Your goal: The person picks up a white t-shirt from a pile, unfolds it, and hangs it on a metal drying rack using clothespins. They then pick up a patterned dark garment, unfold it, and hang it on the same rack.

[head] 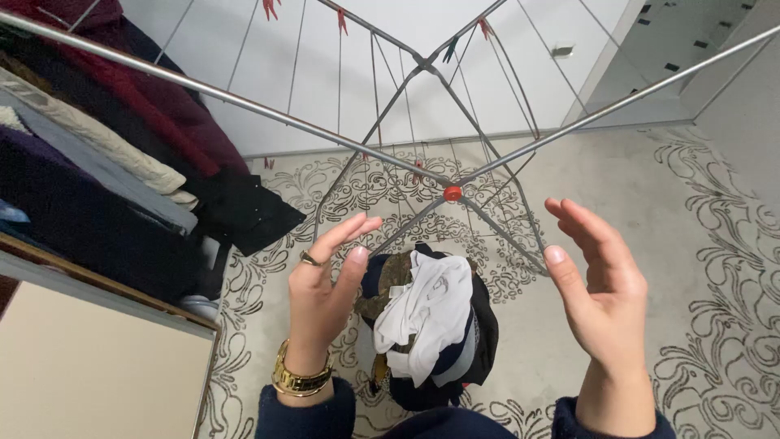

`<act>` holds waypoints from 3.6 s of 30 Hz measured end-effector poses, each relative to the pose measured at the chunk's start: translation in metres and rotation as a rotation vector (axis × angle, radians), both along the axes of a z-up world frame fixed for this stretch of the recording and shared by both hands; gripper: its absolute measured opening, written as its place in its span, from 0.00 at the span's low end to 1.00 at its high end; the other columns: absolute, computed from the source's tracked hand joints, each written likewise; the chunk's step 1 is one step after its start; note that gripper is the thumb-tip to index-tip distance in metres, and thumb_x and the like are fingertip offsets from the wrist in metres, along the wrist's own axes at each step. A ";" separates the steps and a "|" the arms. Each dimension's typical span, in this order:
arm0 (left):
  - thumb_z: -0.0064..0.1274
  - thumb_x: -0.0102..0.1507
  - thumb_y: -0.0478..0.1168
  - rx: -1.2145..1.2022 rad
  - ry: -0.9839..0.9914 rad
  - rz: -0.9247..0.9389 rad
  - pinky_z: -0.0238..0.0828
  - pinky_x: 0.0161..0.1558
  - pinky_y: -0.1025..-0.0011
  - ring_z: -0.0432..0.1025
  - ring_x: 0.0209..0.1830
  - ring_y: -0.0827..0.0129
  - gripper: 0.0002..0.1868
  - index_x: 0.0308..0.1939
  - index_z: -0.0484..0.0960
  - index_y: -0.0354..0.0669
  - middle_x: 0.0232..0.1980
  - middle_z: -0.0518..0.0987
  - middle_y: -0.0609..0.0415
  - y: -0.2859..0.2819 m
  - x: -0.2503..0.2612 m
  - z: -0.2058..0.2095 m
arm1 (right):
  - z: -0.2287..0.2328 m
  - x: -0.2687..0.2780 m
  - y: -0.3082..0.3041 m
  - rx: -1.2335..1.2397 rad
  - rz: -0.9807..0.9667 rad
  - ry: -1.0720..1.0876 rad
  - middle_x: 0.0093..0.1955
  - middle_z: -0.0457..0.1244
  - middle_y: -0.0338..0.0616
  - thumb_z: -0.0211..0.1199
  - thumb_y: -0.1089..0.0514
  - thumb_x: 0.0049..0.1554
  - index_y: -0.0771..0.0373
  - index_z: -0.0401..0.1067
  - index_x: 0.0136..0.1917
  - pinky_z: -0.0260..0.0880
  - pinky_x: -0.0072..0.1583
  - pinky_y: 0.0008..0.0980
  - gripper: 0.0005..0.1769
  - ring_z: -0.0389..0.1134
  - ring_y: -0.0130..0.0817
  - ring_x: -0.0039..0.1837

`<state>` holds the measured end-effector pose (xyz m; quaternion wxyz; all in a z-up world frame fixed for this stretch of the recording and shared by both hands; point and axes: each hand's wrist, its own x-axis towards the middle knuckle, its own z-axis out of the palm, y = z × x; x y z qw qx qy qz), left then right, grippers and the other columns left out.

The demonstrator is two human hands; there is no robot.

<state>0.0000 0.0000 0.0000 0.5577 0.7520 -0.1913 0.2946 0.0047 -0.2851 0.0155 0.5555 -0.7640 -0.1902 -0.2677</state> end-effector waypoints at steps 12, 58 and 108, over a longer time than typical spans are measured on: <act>0.45 0.71 0.33 -0.021 0.013 -0.022 0.68 0.73 0.63 0.76 0.65 0.62 0.17 0.64 0.73 0.39 0.60 0.82 0.46 -0.010 0.000 -0.003 | -0.005 -0.001 -0.009 0.010 -0.012 0.037 0.71 0.61 0.56 0.56 0.66 0.63 0.71 0.61 0.73 0.64 0.77 0.42 0.24 0.63 0.48 0.76; 0.45 0.70 0.47 0.011 0.475 -0.055 0.75 0.63 0.65 0.76 0.66 0.62 0.19 0.62 0.77 0.44 0.61 0.82 0.53 -0.082 0.064 -0.107 | -0.193 0.100 -0.030 0.020 -0.030 0.431 0.71 0.64 0.51 0.62 0.60 0.61 0.58 0.59 0.76 0.66 0.68 0.34 0.31 0.67 0.35 0.68; 0.37 0.70 0.39 -0.040 0.744 -0.237 0.44 0.16 0.79 0.40 0.13 0.81 0.21 0.67 0.74 0.52 0.62 0.85 0.60 -0.027 0.070 -0.226 | -0.492 0.147 0.035 0.442 -0.321 0.821 0.43 0.65 0.35 0.58 0.49 0.65 0.57 0.71 0.57 0.63 0.50 0.25 0.12 0.63 0.23 0.44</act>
